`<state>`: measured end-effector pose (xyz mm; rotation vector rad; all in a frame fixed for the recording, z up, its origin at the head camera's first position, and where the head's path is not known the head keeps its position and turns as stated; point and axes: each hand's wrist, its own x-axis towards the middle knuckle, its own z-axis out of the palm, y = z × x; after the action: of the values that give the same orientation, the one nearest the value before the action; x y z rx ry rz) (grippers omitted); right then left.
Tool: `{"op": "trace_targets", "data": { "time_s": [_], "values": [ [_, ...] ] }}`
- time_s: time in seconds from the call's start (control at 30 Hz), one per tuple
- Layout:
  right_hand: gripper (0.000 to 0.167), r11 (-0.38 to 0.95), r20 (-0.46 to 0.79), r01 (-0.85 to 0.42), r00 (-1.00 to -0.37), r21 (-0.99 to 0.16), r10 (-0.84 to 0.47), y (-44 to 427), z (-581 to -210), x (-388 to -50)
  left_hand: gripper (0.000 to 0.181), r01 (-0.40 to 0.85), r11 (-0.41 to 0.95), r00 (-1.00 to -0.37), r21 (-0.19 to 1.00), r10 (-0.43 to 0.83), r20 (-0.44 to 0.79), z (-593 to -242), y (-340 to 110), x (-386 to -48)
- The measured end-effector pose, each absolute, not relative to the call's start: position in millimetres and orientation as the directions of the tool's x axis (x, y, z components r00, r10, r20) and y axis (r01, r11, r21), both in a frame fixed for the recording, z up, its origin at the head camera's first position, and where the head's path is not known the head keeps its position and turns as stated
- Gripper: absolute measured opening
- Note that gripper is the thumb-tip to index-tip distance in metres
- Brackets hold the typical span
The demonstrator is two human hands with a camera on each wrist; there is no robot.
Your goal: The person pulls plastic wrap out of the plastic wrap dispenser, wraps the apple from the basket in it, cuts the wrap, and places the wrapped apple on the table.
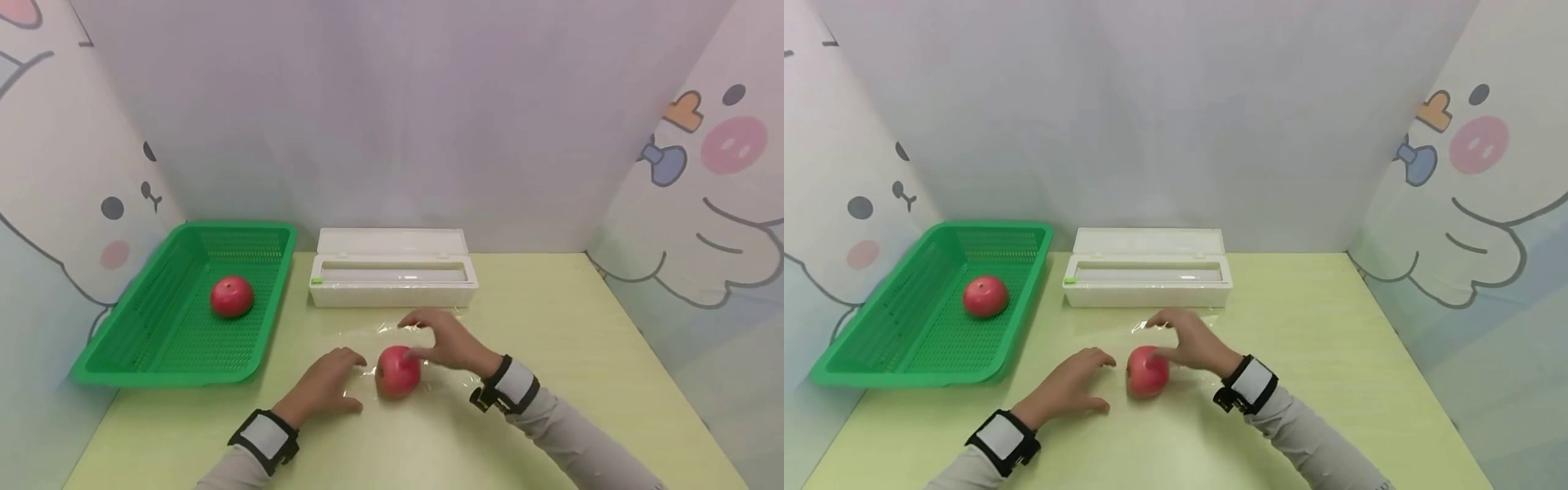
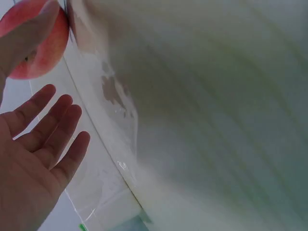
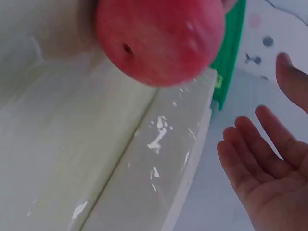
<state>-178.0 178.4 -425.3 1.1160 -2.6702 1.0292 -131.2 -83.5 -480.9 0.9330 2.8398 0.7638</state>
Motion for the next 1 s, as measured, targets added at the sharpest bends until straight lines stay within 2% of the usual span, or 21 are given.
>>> {"op": "trace_targets", "data": {
  "time_s": [0.03,0.1,0.23,0.43,0.6,0.73,0.83,1.0],
  "values": [
    [0.042,0.499,0.286,-0.688,-0.696,-0.526,-0.659,175.8,-428.5,-174.6,0.053,0.552,0.698,-0.808,0.456,0.582,0.087,-482.5,-81.6,-130.7],
    [0.042,0.488,0.252,-0.713,-0.662,-0.504,-0.706,172.0,-433.2,-169.8,0.043,0.572,0.698,-0.791,0.431,0.608,0.065,-484.5,-77.3,-129.6],
    [0.040,0.494,0.216,-0.685,-0.677,-0.536,-0.704,169.0,-438.3,-167.2,0.031,0.597,0.678,-0.765,0.428,0.643,0.048,-485.4,-69.1,-127.2],
    [0.037,0.499,0.185,-0.659,-0.689,-0.563,-0.701,168.0,-438.4,-165.6,0.006,0.656,0.655,-0.728,0.376,0.680,0.086,-486.1,-62.7,-125.8],
    [0.036,0.497,0.199,-0.667,-0.687,-0.556,-0.699,168.3,-439.3,-165.9,0.020,0.722,0.638,-0.686,0.268,0.711,0.157,-484.9,-58.2,-125.7],
    [0.036,0.497,0.208,-0.673,-0.684,-0.548,-0.699,168.3,-441.4,-167.1,0.015,0.734,0.652,-0.679,0.190,0.714,0.172,-486.8,-54.4,-126.0],
    [0.035,0.490,0.207,-0.674,-0.681,-0.552,-0.703,167.6,-442.0,-167.2,0.009,0.722,0.661,-0.690,0.201,0.706,0.156,-489.9,-53.5,-125.4],
    [0.034,0.484,0.199,-0.656,-0.689,-0.579,-0.697,167.1,-441.4,-165.7,0.009,0.704,0.650,-0.704,0.286,0.690,0.167,-493.0,-54.4,-124.5]
  ]
}}
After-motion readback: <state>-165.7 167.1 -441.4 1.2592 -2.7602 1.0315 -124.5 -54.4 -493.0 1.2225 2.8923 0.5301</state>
